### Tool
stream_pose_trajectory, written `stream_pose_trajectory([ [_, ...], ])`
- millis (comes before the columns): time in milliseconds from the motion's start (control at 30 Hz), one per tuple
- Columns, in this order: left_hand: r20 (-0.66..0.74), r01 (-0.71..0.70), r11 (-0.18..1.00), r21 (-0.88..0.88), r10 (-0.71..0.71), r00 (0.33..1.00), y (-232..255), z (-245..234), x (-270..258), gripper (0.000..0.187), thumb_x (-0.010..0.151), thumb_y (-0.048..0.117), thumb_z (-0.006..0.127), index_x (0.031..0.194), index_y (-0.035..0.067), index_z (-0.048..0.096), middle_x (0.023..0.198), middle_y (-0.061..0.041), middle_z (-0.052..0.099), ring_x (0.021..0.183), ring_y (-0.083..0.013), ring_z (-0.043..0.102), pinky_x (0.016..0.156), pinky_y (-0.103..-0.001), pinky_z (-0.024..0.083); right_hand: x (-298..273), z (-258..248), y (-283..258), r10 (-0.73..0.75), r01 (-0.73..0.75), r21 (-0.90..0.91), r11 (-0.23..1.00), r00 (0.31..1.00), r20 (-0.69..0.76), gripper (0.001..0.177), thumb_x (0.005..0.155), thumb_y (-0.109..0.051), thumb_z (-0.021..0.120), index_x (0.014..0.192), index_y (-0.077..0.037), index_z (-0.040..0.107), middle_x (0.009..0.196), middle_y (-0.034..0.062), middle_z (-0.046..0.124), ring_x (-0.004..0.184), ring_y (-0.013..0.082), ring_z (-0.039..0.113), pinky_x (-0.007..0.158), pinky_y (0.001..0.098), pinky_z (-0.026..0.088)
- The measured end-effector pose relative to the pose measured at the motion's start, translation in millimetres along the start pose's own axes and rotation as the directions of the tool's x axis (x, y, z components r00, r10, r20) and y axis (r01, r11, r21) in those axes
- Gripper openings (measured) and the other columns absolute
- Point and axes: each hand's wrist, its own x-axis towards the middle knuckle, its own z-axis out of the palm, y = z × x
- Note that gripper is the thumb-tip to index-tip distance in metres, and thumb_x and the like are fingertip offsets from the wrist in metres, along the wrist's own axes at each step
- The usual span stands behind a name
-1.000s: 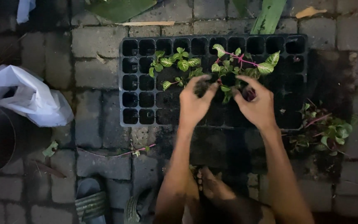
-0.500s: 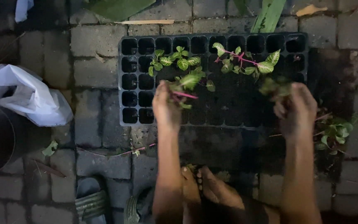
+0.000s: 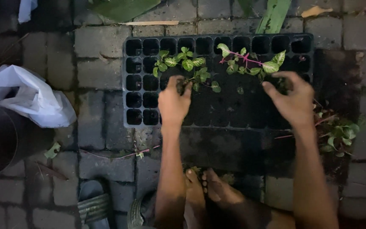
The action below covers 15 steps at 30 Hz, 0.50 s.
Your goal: The person is planting small plant cuttings into a multi-cell seedling tray filled with soil while sitting on the ground.
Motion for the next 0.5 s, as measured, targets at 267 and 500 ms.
stream_pose_trajectory([
  [267, -0.176, -0.179, 0.979, -0.1, 0.16, 0.971, 1.4, -13.4, -0.6, 0.014, 0.091, 0.009, 0.074, 0.1, -0.002, 0.073, 0.093, -0.012, 0.077, 0.072, -0.0243, 0.07, 0.067, -0.035, 0.055, 5.2, 28.0, -11.1, -0.073, 0.056, -0.197, 0.979, 0.994, -0.079, 0.017, 0.101, -0.007, 0.08, 0.109, 0.008, 0.077, 0.083, 0.0137, 0.072, 0.064, 0.0243, 0.062, 0.061, 0.0364, 0.05],
  [500, -0.195, -0.005, 0.822, -0.57, -0.129, 0.972, -72.0, -47.0, 3.0, 0.017, 0.102, 0.017, 0.067, 0.109, 0.002, 0.072, 0.083, 0.001, 0.065, 0.07, -0.007, 0.052, 0.063, -0.022, 0.041, -31.8, -26.7, 51.8, 0.224, -0.214, 0.093, 0.972, 0.968, -0.113, 0.007, 0.118, -0.01, 0.062, 0.115, -0.005, 0.066, 0.091, 0.0027, 0.058, 0.072, 0.0113, 0.046, 0.06, 0.026, 0.038],
])
